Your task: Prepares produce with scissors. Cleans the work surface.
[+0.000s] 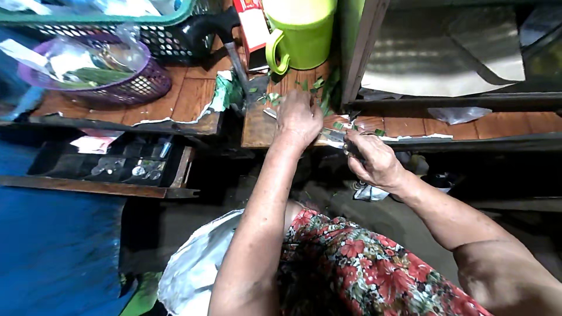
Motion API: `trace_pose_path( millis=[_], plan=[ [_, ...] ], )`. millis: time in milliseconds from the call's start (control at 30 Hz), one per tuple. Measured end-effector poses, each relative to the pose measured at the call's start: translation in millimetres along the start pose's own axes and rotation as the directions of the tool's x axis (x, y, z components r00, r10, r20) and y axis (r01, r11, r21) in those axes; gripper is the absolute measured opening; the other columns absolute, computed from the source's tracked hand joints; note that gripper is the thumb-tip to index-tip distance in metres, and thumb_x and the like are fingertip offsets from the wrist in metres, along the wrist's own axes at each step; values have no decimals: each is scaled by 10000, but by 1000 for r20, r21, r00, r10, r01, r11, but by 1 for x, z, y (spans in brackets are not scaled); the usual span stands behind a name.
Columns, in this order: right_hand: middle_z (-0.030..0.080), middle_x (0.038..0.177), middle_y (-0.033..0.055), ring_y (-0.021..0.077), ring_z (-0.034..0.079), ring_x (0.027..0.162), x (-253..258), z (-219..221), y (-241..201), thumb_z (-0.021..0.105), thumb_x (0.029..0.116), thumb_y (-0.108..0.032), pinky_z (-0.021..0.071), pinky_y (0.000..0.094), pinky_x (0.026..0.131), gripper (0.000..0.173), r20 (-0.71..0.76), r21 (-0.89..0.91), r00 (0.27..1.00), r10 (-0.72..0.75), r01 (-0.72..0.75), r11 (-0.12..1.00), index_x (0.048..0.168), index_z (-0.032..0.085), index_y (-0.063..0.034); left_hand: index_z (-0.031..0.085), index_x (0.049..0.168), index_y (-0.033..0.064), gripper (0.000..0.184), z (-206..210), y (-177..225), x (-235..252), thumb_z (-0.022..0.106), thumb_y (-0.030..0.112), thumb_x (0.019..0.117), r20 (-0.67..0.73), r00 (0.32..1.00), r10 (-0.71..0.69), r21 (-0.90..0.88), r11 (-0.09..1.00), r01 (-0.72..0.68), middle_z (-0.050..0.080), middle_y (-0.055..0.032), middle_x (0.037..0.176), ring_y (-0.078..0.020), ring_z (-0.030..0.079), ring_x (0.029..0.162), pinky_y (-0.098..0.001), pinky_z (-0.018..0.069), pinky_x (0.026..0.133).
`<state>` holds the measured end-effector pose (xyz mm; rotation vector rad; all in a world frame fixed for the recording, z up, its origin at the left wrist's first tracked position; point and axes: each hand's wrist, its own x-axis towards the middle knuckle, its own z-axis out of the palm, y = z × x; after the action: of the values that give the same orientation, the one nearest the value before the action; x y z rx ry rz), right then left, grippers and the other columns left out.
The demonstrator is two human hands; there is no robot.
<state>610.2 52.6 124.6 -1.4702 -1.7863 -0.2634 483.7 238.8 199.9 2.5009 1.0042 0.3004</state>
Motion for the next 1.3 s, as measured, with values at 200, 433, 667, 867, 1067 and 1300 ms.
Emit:
trace_pose_path(
  millis=[200,433,667,867,1067,1300],
  plan=[
    [708,1150,222,319,707,1050,0,-1,-1,599,958,-127,562,450,958,381,27,-20,1000,-3,4,1000,1267,614,95,713,1036,-20,228,10,-15,-2,625,183,980,-131,987,89,-84,991,-100,667,-199,1124,-359,617,1136,-515,473,1009],
    [700,1182,231,314,706,1063,1,-2,2,615,967,-102,558,440,977,401,28,0,1000,-3,3,1000,1314,588,97,665,1039,-18,166,-8,-38,-24,627,137,994,-378,926,3,-500,841,-207,676,-85,955,-88,646,853,-258,535,813],
    [671,1287,207,283,691,1114,0,-4,2,594,1013,-148,568,441,964,433,48,78,996,74,-78,994,1416,552,6,517,1331,-14,418,-39,-84,-142,670,-5,942,-253,903,-348,-855,516,-40,705,-51,924,-150,724,808,-317,632,768],
    [683,1209,235,190,690,1086,2,7,-32,590,998,-105,559,325,971,401,-2,286,997,78,-75,955,1327,555,120,609,1204,88,226,-28,-111,-267,611,34,985,-172,813,-556,-930,364,52,720,-22,940,-89,693,791,-235,586,715],
    [737,1017,-20,75,696,791,17,51,-134,655,968,-119,608,271,669,330,547,680,808,220,-582,445,1276,608,-11,637,1099,60,151,-4,-114,-339,510,28,1023,-80,682,-727,-996,39,-75,714,-54,887,-104,660,714,-249,568,663],
    [718,968,16,57,666,754,24,100,-237,696,952,-181,575,220,662,357,876,467,474,-93,-782,412,1240,630,18,643,1066,40,133,4,-120,-397,533,7,1000,-113,615,-780,-984,2,-179,720,-70,841,-96,653,682,-219,546,632]
  ],
)
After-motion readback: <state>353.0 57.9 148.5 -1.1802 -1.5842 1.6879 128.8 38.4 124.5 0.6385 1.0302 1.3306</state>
